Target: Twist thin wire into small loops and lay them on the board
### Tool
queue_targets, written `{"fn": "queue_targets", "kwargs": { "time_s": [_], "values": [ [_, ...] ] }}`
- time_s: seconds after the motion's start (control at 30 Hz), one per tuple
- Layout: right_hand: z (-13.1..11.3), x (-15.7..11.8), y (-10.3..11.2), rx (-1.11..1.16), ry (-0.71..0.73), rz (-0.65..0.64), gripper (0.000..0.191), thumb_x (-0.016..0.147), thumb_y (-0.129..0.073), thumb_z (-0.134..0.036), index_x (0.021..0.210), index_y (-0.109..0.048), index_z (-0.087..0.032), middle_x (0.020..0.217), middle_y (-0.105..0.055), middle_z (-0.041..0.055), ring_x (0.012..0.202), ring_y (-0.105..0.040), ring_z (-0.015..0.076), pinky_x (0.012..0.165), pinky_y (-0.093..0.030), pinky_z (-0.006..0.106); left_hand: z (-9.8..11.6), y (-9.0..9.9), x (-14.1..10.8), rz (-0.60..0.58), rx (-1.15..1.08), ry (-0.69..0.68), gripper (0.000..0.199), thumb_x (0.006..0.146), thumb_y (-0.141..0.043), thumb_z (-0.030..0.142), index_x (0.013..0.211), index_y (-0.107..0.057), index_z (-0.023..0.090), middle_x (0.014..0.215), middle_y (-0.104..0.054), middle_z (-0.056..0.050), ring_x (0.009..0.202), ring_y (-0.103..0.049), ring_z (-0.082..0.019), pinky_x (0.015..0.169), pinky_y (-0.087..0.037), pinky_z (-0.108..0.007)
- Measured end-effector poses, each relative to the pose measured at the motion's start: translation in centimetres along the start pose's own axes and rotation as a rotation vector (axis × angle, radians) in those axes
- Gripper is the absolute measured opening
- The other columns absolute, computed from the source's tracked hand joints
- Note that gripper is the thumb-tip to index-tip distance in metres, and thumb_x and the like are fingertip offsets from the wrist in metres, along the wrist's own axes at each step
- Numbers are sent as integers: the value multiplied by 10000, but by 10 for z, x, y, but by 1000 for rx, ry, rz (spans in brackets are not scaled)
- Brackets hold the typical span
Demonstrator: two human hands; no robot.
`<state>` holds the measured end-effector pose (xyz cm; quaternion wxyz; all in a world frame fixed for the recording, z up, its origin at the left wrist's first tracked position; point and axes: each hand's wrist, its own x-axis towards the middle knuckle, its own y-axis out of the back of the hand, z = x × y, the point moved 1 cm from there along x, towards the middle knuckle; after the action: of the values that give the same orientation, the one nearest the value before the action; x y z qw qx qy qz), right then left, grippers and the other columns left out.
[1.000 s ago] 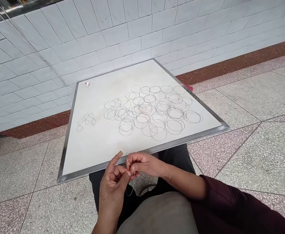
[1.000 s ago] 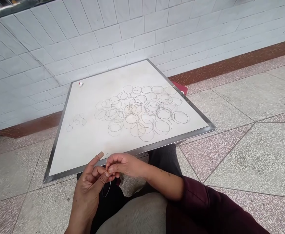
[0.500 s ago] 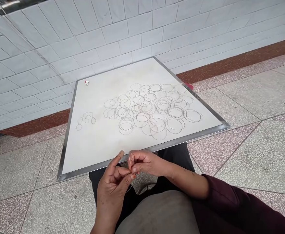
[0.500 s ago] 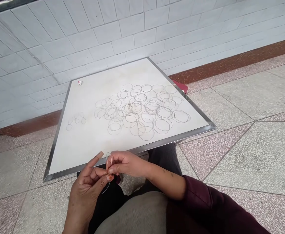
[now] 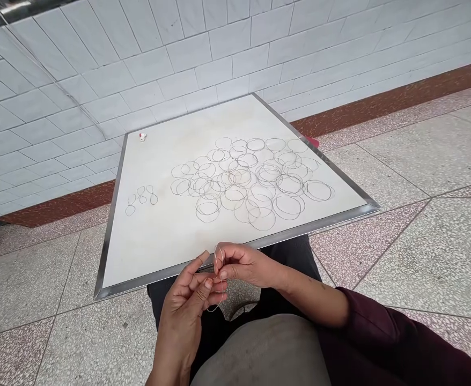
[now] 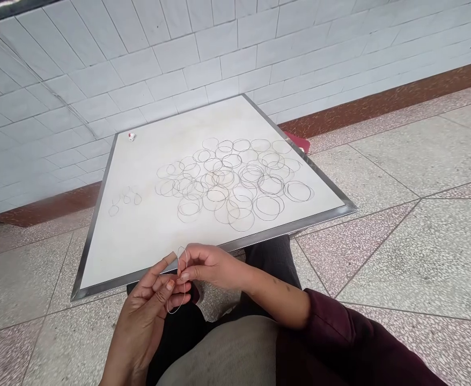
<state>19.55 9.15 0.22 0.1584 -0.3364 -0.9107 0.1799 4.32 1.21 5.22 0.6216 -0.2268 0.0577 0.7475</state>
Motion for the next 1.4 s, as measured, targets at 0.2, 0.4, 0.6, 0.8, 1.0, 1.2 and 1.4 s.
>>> {"fn": "queue_targets", "kwargs": {
  "time_s": [0.2, 0.4, 0.6, 0.8, 1.0, 1.2, 1.4],
  "values": [
    [1, -1, -1, 6, -15, -36, 189, 852, -717, -313, 889, -619, -156, 847, -609, -5, 751, -561, 98, 696, -459, 239, -1, 1, 1, 3, -1, 76, 528, 677, -835, 285, 1178, -695, 197, 793, -755, -59, 751, -720, -206, 659, -586, -295],
    [3, -1, -4, 31, -109, -49, 280, 840, -718, -389, 879, -563, -159, 753, -605, -18, 670, -576, 101, 633, -462, 239, 2, -3, -4, 64, 109, 12, 772, 691, -820, 337, 1392, -524, 200, 792, -767, -38, 757, -719, -202, 669, -590, -295],
    [5, -1, -5, -86, -50, -16, 218, 879, -677, -356, 890, -562, -171, 760, -626, -13, 670, -599, 111, 630, -461, 239, 2, -5, -7, 115, 198, -66, 818, 734, -781, 374, 1462, -431, 248, 763, -764, 4, 655, -688, -155, 673, -587, -286],
    [7, 0, -10, -303, 58, 111, 180, 909, -630, -356, 874, -580, -188, 799, -573, -17, 656, -569, 107, 627, -448, 246, -1, -7, -7, 195, 250, -162, 801, 742, -770, 385, 1460, -434, 276, 750, -756, 23, 667, -691, -153, 681, -587, -282],
    [5, 2, -12, -423, 143, 223, 191, 923, -597, -342, 813, -589, -186, 815, -524, -7, 730, -513, 120, 700, -422, 263, -5, -4, -2, 176, 153, -171, 820, 727, -791, 380, 1459, -434, 282, 780, -756, 3, 747, -717, -188, 703, -600, -314],
    [3, 2, -8, -290, 96, 199, 183, 912, -611, -344, 824, -587, -186, 819, -512, -14, 736, -484, 116, 715, -401, 265, -1, 2, 2, 44, -36, -2, 731, 779, -765, 333, 1437, -462, 233, 930, -745, -63, 881, -713, -202, 748, -582, -302],
    [2, 2, -9, -241, 27, 190, 179, 893, -624, -349, 829, -585, -187, 793, -513, -23, 707, -471, 109, 669, -394, 250, 1, 3, 4, -50, -111, 169, 683, 793, -758, 318, 1406, -488, 189, 919, -737, -86, 837, -710, -202, 700, -570, -294]
  ]
}}
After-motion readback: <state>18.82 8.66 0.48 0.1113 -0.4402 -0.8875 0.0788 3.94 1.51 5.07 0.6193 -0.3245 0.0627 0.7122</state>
